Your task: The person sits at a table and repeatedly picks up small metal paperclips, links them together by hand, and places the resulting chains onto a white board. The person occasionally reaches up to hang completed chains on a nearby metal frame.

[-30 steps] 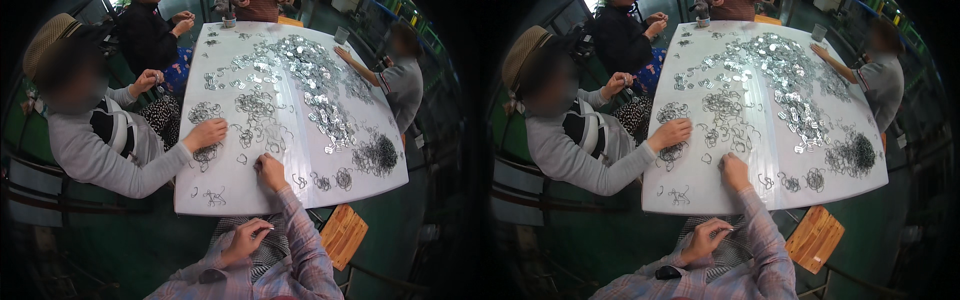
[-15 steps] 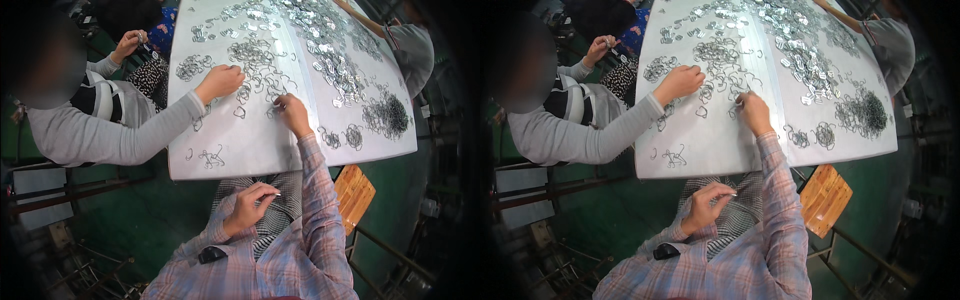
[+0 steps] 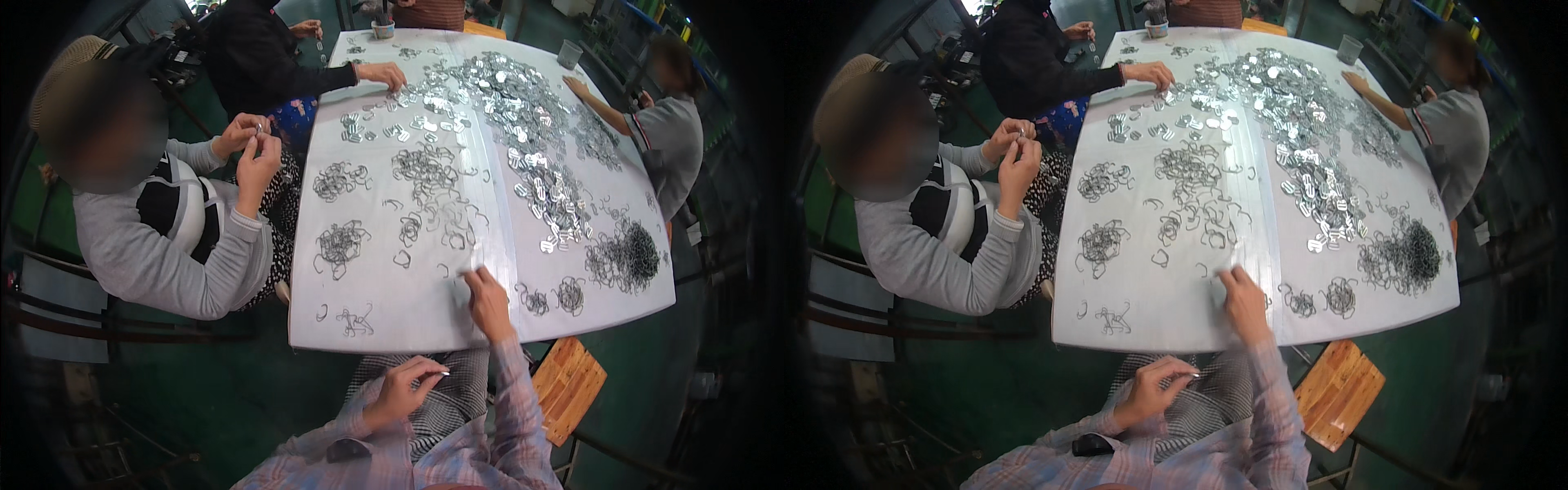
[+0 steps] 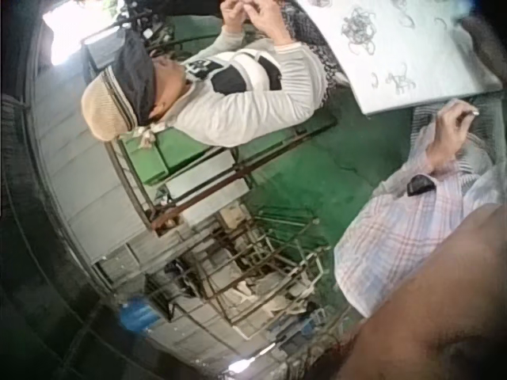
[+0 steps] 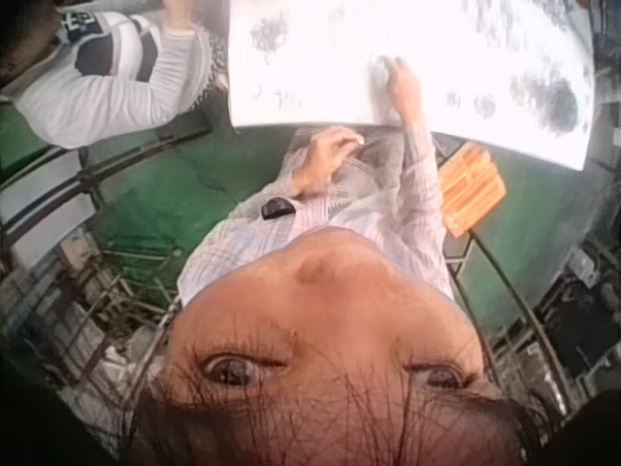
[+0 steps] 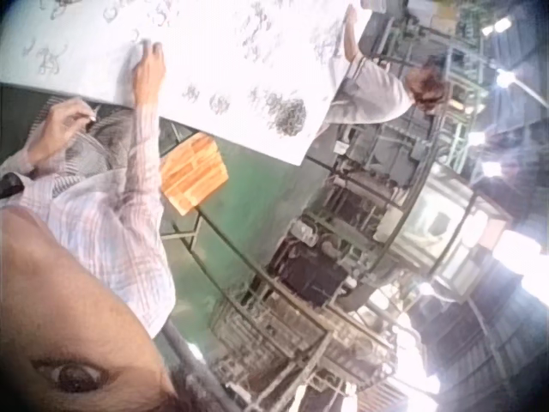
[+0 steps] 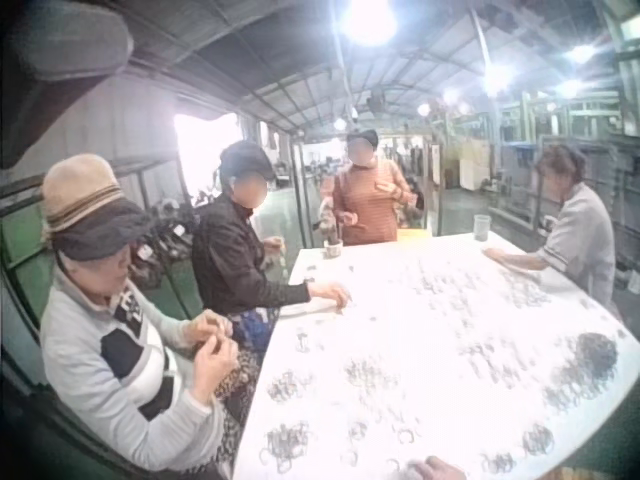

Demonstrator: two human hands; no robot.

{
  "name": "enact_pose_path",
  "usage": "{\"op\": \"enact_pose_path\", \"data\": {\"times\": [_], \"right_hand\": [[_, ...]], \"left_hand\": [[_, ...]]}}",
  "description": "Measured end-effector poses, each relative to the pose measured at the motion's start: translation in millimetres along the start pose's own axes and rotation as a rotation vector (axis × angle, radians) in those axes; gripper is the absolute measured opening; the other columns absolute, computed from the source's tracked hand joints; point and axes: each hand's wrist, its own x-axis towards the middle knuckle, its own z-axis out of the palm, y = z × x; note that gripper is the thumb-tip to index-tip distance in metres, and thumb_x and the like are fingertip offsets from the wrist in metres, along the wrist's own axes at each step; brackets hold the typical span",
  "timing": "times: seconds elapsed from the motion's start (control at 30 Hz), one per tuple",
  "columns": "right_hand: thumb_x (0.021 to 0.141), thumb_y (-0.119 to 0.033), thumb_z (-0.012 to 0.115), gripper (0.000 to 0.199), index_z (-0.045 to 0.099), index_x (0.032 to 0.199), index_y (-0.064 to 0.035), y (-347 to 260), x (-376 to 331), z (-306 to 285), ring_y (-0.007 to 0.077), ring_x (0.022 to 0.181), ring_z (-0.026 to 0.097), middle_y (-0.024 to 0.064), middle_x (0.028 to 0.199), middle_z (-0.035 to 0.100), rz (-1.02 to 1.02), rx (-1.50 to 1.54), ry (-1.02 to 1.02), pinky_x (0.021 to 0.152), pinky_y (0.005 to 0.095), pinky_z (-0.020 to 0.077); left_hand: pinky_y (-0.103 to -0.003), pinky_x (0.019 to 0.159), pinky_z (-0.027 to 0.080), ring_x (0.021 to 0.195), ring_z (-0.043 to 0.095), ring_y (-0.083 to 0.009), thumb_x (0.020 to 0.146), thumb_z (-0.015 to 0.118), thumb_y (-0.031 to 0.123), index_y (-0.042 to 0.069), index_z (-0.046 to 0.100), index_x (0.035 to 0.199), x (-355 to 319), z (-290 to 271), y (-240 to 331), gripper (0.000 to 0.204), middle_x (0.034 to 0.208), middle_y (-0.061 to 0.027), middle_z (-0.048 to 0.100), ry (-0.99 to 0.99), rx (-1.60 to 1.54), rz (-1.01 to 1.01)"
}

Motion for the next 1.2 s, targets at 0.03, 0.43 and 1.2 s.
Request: {"op": "enact_pose_path", "data": {"times": [0.03, 0.43, 1.2], "right_hand": [[0.082, 0.006, 0.054, 0.024, 0.062, 0.102, -0.0041, -10, -11, -8, 0.0382, 0.078, 0.061, 0.0162, 0.088, 0.058, 0.028, 0.017, 0.001, 0.065, 0.0432, 0.0475], [0.08, 0.0, 0.075, 0.008, 0.069, 0.084, 0.0018, -73, -130, -50, 0.0097, 0.076, 0.064, 0.0057, 0.085, 0.07, 0.649, 1.062, 0.063, 0.071, 0.0236, 0.0516], [0.071, -0.002, 0.08, 0.017, 0.066, 0.081, -0.0024, -80, -138, -4, 0.0213, 0.09, 0.061, 0.0081, 0.094, 0.065, 0.341, 0.789, 0.329, 0.079, 0.0327, 0.0489]], "left_hand": [[-0.027, 0.07, 0.056, 0.083, 0.069, -0.0174, 0.085, 0.068, -0.004, 0.003, 0.071, 0.103, 1, -1, 1, 0.019, 0.099, -0.0102, 0.07, 0.007, -0.003, -0.011], [-0.031, 0.073, 0.054, 0.081, 0.07, -0.0215, 0.083, 0.067, -0.005, 0.001, 0.07, 0.1, 4, -2, 2, 0.019, 0.09, -0.0127, 0.071, 0.033, 0.004, -0.111], [-0.027, 0.078, 0.058, 0.089, 0.071, -0.0153, 0.087, 0.068, -0.004, -0.003, 0.06, 0.112, 8, 8, 8, 0.026, 0.093, -0.0124, 0.074, 0.105, -0.111, -0.265]]}}
